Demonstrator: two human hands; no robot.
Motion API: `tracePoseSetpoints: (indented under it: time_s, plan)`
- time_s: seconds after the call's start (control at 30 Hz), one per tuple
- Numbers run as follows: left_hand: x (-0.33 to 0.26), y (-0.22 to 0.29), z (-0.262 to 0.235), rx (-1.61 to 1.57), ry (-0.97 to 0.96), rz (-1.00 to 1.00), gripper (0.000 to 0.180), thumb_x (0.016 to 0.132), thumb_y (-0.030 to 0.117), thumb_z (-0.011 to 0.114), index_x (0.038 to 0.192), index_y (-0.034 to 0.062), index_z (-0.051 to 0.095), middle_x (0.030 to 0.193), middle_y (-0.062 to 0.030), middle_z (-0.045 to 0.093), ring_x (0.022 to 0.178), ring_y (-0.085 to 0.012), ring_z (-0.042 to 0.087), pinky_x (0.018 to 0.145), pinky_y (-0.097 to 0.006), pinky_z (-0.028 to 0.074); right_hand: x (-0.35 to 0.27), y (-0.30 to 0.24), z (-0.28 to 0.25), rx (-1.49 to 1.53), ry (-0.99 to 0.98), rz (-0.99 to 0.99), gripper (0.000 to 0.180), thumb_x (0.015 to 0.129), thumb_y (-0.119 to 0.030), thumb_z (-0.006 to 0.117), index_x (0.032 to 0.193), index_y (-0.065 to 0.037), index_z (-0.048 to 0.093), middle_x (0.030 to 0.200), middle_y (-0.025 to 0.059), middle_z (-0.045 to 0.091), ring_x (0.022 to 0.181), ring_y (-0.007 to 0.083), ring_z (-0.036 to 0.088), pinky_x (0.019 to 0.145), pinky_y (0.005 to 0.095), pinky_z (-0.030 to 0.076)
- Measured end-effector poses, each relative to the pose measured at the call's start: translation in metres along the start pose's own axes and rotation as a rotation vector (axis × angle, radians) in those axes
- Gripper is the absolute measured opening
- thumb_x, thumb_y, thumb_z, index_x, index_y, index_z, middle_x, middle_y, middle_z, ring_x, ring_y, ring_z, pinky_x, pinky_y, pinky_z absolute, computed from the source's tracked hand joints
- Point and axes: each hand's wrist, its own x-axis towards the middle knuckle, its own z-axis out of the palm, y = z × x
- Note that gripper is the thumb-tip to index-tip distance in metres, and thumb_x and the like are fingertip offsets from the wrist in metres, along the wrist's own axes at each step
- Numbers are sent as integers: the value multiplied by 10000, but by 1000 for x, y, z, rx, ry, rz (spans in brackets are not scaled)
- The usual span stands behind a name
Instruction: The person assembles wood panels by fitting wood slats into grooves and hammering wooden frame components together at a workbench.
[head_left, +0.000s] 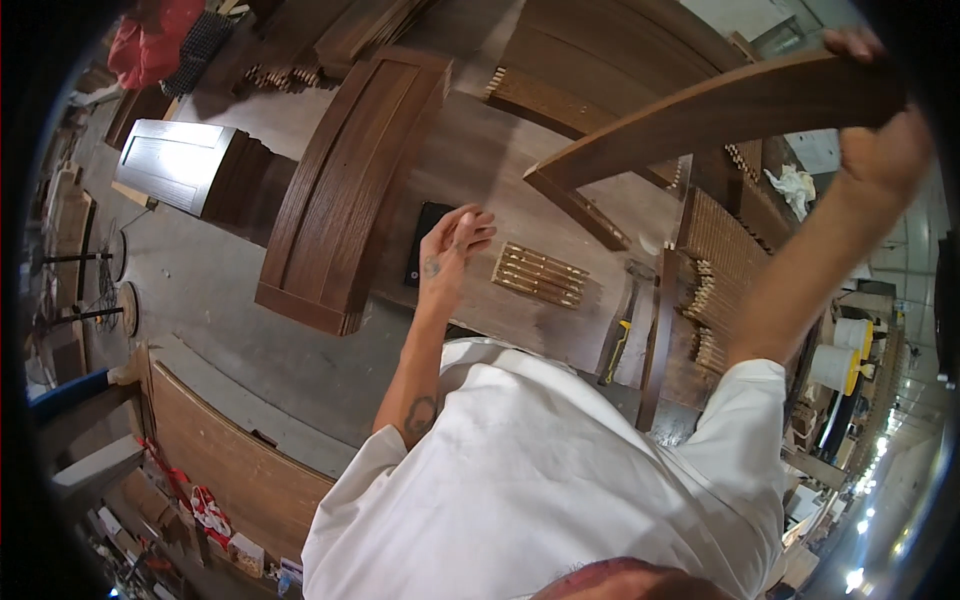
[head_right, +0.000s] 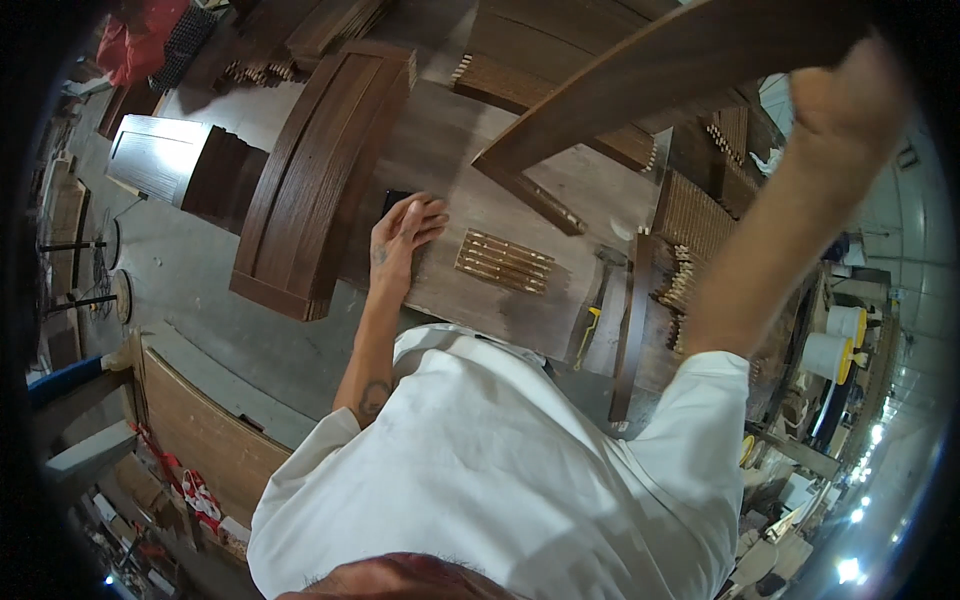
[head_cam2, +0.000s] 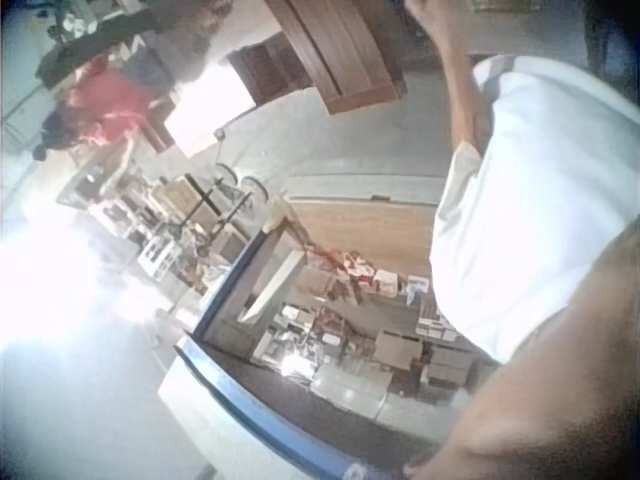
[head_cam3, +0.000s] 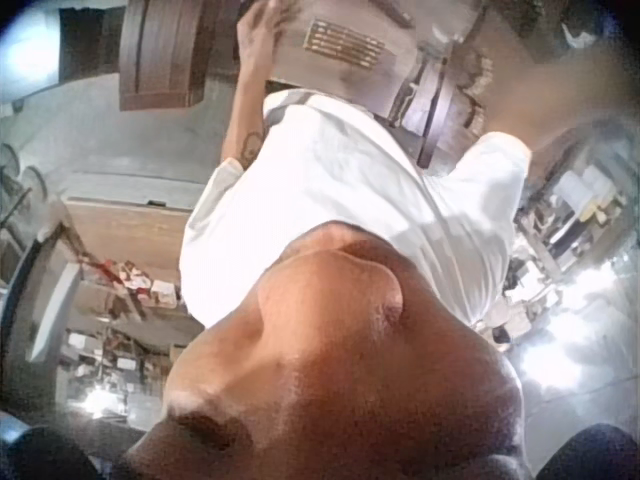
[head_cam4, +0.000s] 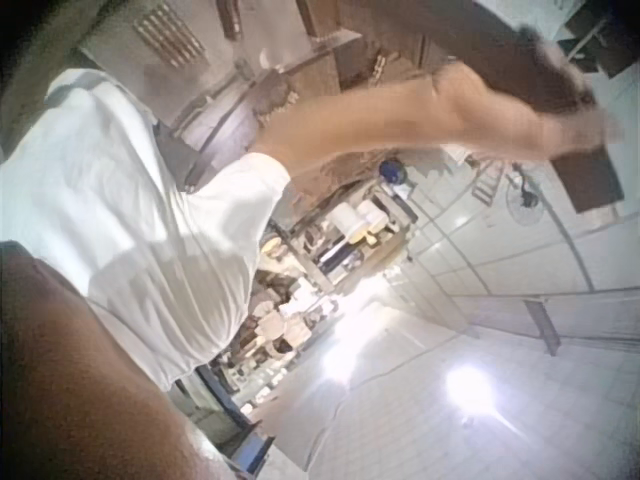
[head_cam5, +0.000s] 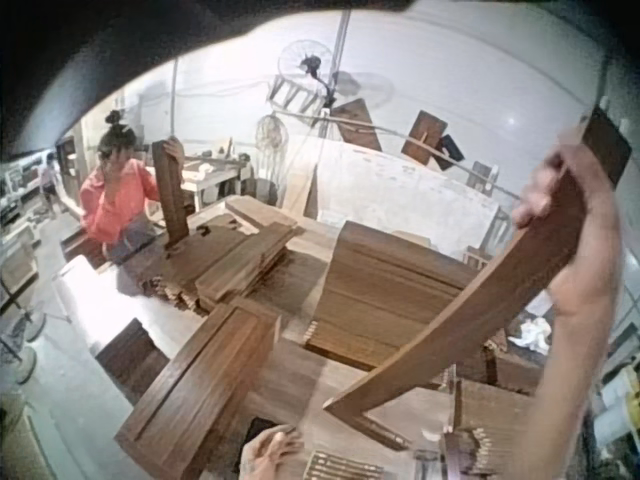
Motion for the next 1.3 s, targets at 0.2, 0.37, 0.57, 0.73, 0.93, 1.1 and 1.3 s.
tracePoseSetpoints:
  time_s: [0.2, 0.37, 0.57, 0.73, 0.93, 1.1, 1.3]
  plan:
    - [-34, -14, -39, 72, 101, -49, 476, 924, 374, 610, 1158, -40, 594, 1008, -138, 674, 904, -193, 662, 825, -316, 538, -110, 155, 50, 109, 114, 158, 135, 844, -63, 691, 926, 18, 620, 751, 100, 608, 657, 197, 598, 639, 357, 520]
    - [-49, -24, -74, 125, 187, -34, 440, 929, 362, 606, 1151, -18, 606, 999, -134, 680, 888, -203, 673, 814, -321, 549, -102, 147, 73, 84, -86, 182, 140, 866, -105, 689, 866, 25, 636, 719, 85, 615, 642, 185, 608, 629, 341, 531]
    - [-53, -14, -91, 106, 232, 5, 419, 936, 347, 598, 1146, -15, 610, 992, -130, 686, 894, -200, 675, 811, -311, 550, -68, 116, 79, -3, -6, 91, 186, 872, -181, 686, 879, 0, 649, 727, 91, 626, 639, 203, 624, 654, 358, 544]
    - [-56, -7, -92, 98, 243, 26, 397, 948, 327, 585, 1141, -18, 609, 989, -133, 685, 902, -198, 672, 819, -310, 546, -62, 98, 57, -285, -37, 56, 190, 889, -187, 634, 854, 0, 641, 726, 91, 619, 630, 225, 626, 668, 353, 533]
    - [-52, -4, -92, 97, 269, 54, 417, 943, 342, 590, 1140, -25, 604, 988, -132, 680, 899, -194, 664, 822, -306, 540, -94, 150, 68, 28, 50, 196, 99, 813, -59, 713, 827, 2, 638, 703, 114, 607, 604, 221, 610, 596, 369, 530]
    - [-61, -6, -100, 111, 289, 61, 414, 941, 340, 593, 1135, -26, 606, 983, -127, 680, 890, -190, 663, 816, -308, 541, -63, 101, 50, 219, 109, 157, 131, 834, -74, 692, 902, 30, 652, 712, 112, 596, 623, 221, 601, 661, 370, 533]
    - [-48, 0, -90, 155, 270, 99, 386, 947, 315, 589, 1124, -27, 609, 958, -116, 680, 874, -186, 662, 804, -300, 538, -111, 158, 73, 55, 99, 254, 112, 832, -50, 694, 898, 28, 648, 732, 86, 624, 663, 190, 622, 681, 335, 518]
